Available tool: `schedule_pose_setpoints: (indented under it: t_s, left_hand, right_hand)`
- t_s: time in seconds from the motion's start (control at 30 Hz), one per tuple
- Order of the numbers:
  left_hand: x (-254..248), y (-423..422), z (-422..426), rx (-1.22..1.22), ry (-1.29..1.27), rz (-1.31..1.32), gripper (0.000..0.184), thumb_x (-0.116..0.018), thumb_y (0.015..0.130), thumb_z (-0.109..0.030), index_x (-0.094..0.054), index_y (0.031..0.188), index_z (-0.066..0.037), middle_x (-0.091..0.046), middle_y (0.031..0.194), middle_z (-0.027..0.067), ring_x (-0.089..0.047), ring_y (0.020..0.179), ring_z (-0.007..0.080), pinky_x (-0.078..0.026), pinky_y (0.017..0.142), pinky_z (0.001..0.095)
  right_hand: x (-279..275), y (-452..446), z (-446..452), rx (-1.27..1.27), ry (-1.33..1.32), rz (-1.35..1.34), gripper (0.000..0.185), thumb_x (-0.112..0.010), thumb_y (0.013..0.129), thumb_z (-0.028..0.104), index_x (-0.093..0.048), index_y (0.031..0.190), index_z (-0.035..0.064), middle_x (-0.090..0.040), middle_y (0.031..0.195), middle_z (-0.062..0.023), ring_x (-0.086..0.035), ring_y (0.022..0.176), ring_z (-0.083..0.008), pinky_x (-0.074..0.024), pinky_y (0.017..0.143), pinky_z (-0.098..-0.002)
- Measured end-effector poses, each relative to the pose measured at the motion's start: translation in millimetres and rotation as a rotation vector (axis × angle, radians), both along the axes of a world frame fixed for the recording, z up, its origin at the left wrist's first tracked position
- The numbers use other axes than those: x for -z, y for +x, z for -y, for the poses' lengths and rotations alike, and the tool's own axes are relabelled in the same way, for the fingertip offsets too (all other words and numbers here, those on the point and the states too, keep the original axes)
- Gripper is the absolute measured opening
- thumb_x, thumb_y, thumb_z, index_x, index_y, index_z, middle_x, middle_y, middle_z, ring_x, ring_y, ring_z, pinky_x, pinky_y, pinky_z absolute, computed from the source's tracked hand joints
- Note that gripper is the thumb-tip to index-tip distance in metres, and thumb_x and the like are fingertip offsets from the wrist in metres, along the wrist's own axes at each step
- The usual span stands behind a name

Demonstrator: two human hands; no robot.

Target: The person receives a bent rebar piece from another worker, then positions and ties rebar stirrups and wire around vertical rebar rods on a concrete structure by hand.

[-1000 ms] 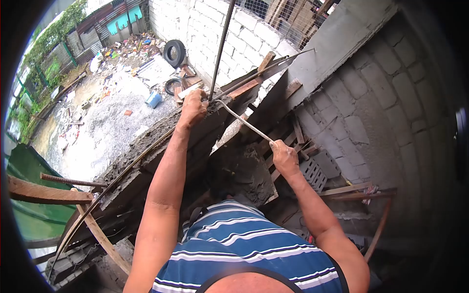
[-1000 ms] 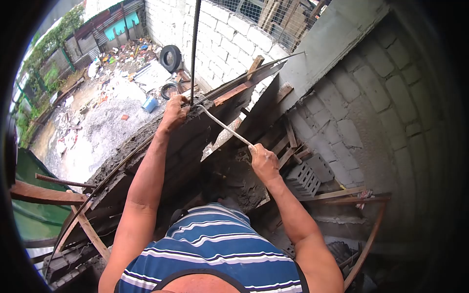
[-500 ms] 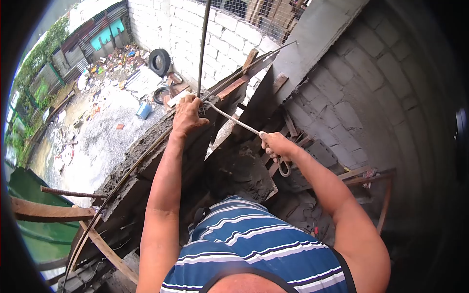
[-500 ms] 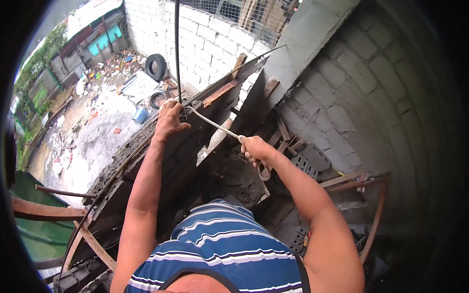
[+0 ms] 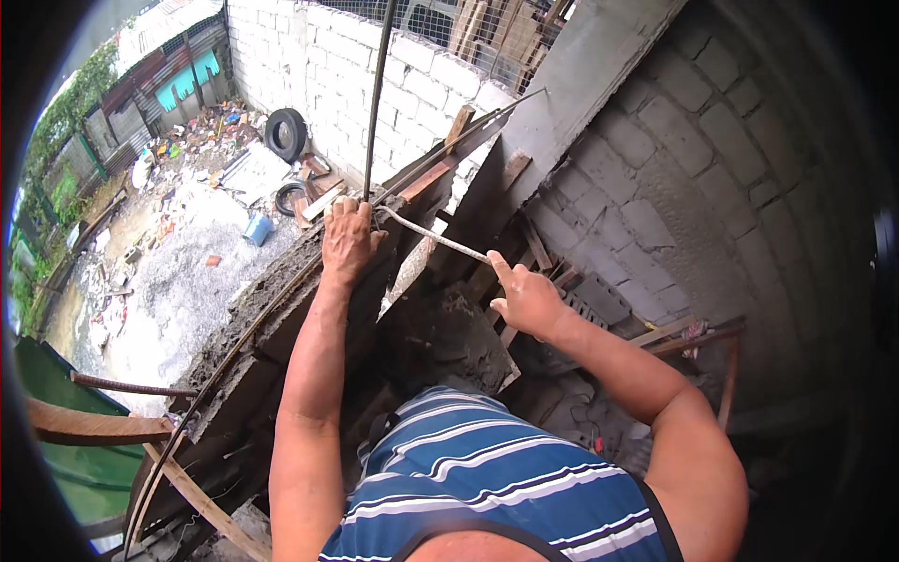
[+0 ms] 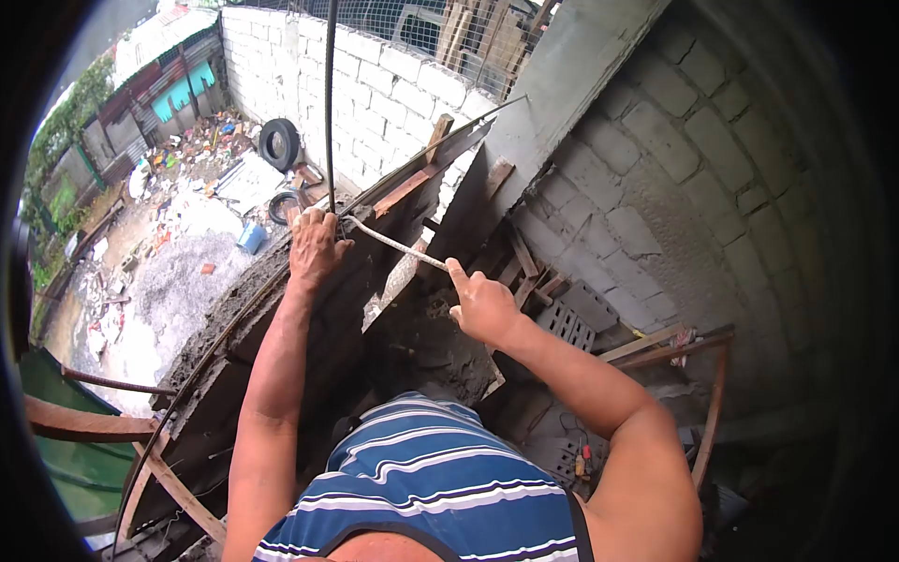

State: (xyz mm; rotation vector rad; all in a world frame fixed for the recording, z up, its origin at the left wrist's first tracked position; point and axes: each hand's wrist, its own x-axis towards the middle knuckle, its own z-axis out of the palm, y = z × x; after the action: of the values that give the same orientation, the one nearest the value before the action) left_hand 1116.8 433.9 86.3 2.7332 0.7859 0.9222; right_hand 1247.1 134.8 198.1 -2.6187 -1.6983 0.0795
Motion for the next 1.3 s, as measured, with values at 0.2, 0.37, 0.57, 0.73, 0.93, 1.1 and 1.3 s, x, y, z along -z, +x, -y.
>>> schedule_pose_setpoints:
  t_s: [0.2,0.37,0.57,0.73,0.93,1.1,1.3]
  left_hand:
    - [6.6,2.0,-2.4,-0.021,-0.025,-0.033,0.056,-0.082,0.078,-0.036,-0.056,0.114,-0.003,-0.057,0.117,0.0170,-0.053,0.118,0.0353,-0.041,0.102,0.0480]
    - [6.2,0.8,-3.5,-0.006,-0.025,-0.001,0.055,-0.082,0.078,-0.038,-0.056,0.114,-0.006,-0.060,0.114,0.0145,-0.056,0.114,0.0333,-0.043,0.100,0.0497]
    - [4.8,-2.9,-5.1,0.023,-0.067,0.120,0.050,-0.086,0.073,-0.029,-0.058,0.107,-0.006,-0.062,0.107,0.0137,-0.057,0.110,0.0337,-0.046,0.093,0.0463]
    - [7.6,-4.4,-8.5,0.050,-0.104,0.185,0.047,-0.087,0.071,-0.027,-0.061,0.103,-0.004,-0.062,0.104,0.0146,-0.057,0.106,0.0347,-0.047,0.092,0.0455]
    - [7.9,-4.1,-8.0,0.048,-0.084,0.202,0.043,-0.087,0.072,-0.028,-0.063,0.098,-0.003,-0.062,0.101,0.0149,-0.058,0.103,0.0350,-0.047,0.090,0.0455]
    - [9.3,-4.2,-8.6,0.050,-0.112,0.255,0.038,-0.086,0.073,-0.030,-0.064,0.089,-0.004,-0.060,0.095,0.0144,-0.058,0.100,0.0344,-0.047,0.087,0.0458]
    - [8.5,-6.3,-10.3,0.050,-0.131,0.272,0.038,-0.085,0.074,-0.033,-0.065,0.089,-0.004,-0.061,0.093,0.0130,-0.058,0.098,0.0335,-0.047,0.086,0.0453]
  right_hand:
    - [-8.8,22.9,-20.9,-0.036,-0.107,0.017,0.049,-0.054,0.094,0.012,-0.050,0.138,-0.0072,-0.069,0.085,-0.0270,-0.071,0.081,-0.0422,-0.0569,0.075,-0.0533]
    - [-14.3,32.1,-24.2,0.014,-0.126,-0.184,0.056,-0.061,0.091,0.013,-0.044,0.142,-0.0024,-0.069,0.096,-0.0305,-0.068,0.093,-0.0474,-0.0549,0.083,-0.0526]
    - [12.2,31.7,-9.4,0.007,-0.024,-0.262,0.067,-0.068,0.091,0.023,-0.040,0.147,-0.0013,-0.067,0.104,-0.0346,-0.066,0.102,-0.0462,-0.0532,0.092,-0.0505]
    - [-31.6,2.2,2.2,0.030,-0.206,0.092,0.078,-0.070,0.090,0.024,-0.031,0.154,0.0027,-0.054,0.118,-0.0282,-0.067,0.091,-0.0455,-0.0554,0.086,-0.0514]
    - [-81.1,-5.0,-12.1,-0.061,-0.167,0.347,0.044,-0.058,0.096,0.015,-0.050,0.137,0.0002,-0.059,0.105,-0.0209,-0.069,0.086,-0.0377,-0.0581,0.074,-0.0463]
    - [-121.4,10.5,-57.2,-0.131,-0.246,0.638,0.038,-0.052,0.095,0.010,-0.058,0.132,0.0023,-0.065,0.105,-0.0166,-0.068,0.094,-0.0331,-0.0564,0.077,-0.0435]
    - [-167.9,-12.5,-106.2,-0.247,-0.352,0.595,0.016,-0.059,0.089,0.007,-0.074,0.095,0.0034,-0.073,0.095,-0.0158,-0.073,0.094,-0.0314,-0.0580,0.082,-0.0414]
